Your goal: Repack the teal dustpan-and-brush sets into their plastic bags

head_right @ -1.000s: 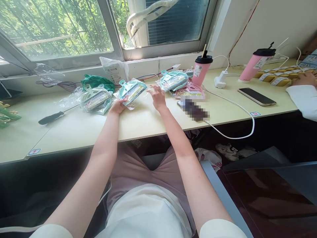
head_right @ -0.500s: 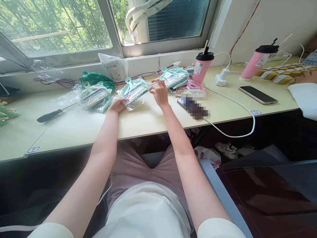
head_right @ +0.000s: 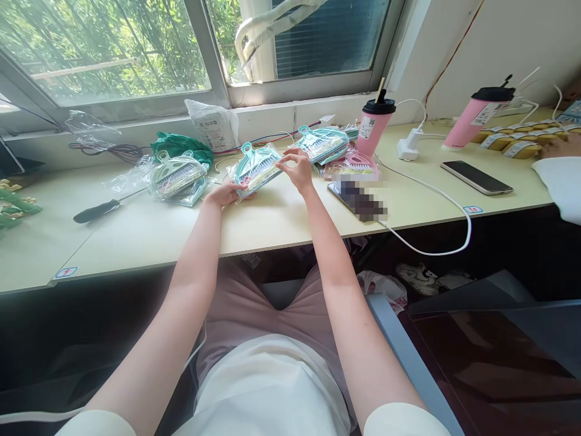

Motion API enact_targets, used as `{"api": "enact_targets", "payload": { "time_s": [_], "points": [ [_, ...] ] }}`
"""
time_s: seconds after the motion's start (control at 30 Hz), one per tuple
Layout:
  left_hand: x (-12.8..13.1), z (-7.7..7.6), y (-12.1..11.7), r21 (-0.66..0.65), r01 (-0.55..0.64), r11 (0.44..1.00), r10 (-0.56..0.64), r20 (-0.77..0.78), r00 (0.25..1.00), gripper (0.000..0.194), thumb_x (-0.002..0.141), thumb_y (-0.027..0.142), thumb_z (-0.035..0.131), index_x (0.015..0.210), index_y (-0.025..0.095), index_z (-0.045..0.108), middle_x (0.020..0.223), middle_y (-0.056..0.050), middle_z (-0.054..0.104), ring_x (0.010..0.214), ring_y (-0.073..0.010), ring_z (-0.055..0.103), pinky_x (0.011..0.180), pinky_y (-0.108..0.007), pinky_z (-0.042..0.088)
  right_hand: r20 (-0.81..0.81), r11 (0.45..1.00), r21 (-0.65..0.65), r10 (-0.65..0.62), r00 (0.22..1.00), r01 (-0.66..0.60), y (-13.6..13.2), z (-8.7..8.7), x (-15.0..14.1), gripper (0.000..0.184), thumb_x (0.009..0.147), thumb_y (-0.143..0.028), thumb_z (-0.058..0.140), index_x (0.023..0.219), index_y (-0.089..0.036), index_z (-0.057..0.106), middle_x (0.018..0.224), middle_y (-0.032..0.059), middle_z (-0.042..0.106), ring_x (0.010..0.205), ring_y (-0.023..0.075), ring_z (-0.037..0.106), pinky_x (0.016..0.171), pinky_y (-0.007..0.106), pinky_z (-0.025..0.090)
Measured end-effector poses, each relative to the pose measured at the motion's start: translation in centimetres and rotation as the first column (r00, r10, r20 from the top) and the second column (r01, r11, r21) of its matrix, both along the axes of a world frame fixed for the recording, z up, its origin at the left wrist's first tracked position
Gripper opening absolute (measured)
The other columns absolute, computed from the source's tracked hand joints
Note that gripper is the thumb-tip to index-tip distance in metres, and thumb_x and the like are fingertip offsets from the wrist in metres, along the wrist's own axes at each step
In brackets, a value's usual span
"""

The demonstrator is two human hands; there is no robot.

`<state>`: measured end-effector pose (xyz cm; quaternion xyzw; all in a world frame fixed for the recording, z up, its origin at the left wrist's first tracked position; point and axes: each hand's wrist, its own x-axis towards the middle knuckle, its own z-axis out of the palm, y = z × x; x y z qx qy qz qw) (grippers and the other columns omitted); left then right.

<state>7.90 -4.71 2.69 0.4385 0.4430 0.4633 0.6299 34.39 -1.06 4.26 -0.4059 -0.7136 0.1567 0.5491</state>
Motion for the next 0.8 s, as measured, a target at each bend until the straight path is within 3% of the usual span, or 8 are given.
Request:
{"api": "enact_targets", "payload": {
  "time_s": [0.17, 0.4, 0.63, 0.8],
  "points": [
    [1.6, 0.4, -0.3, 0.012, 0.009, 1.000, -0.009, -0.048, 0.999, 0.052, 0.077, 0.001, 0.072, 0.126, 0.011, 0.060, 0.102, -0.014, 0.077, 0.091, -0.0294, 0.079, 0.090, -0.044, 0.065, -0.104, 0.998, -0.049, -0.050, 0.993, 0.045, 0.1, -0.2, 0.1, 0.011, 0.088, -0.033, 0.073, 0.089, -0.022, 0.073, 0.124, 0.0067, 0.067, 0.124, 0.0255, 0.058, 0.106, 0.044, 0.047],
    [3.6, 1.1, -1.3, 0.104, 0.049, 0.993, -0.045, -0.042, 0.998, 0.046, 0.082, 0.003, 0.070, 0.127, 0.011, 0.059, 0.108, -0.014, 0.076, 0.087, -0.0275, 0.079, 0.095, -0.047, 0.063, -0.146, 0.979, 0.031, -0.195, 0.970, 0.202, 0.6, -1.0, 0.0, 0.016, 0.095, -0.036, 0.064, 0.098, -0.022, 0.073, 0.124, 0.0094, 0.063, 0.124, 0.0255, 0.058, 0.111, 0.047, 0.046],
    [4.0, 1.3, -1.6, 0.105, 0.053, 0.993, -0.048, -0.050, 0.998, 0.057, 0.082, 0.004, 0.073, 0.135, 0.015, 0.056, 0.110, -0.014, 0.075, 0.087, -0.0275, 0.079, 0.097, -0.048, 0.062, -0.189, 0.981, -0.033, -0.194, 0.963, 0.191, 0.0, -1.3, -0.3, 0.018, 0.095, -0.032, 0.062, 0.107, -0.021, 0.071, 0.134, 0.0147, 0.057, 0.132, 0.0284, 0.055, 0.115, 0.048, 0.046],
    [3.5, 0.9, -1.2, 0.065, 0.077, 0.995, -0.071, -0.097, 0.993, 0.051, 0.079, 0.003, 0.075, 0.127, 0.014, 0.061, 0.109, -0.014, 0.077, 0.082, -0.0263, 0.080, 0.089, -0.042, 0.065, -0.216, 0.978, -0.140, -0.183, 0.959, 0.155, 1.7, -2.5, 0.0, 0.049, 0.088, -0.026, 0.071, 0.135, -0.020, 0.057, 0.147, 0.0180, 0.053, 0.138, 0.0267, 0.053, 0.115, 0.047, 0.047]
  ]
}}
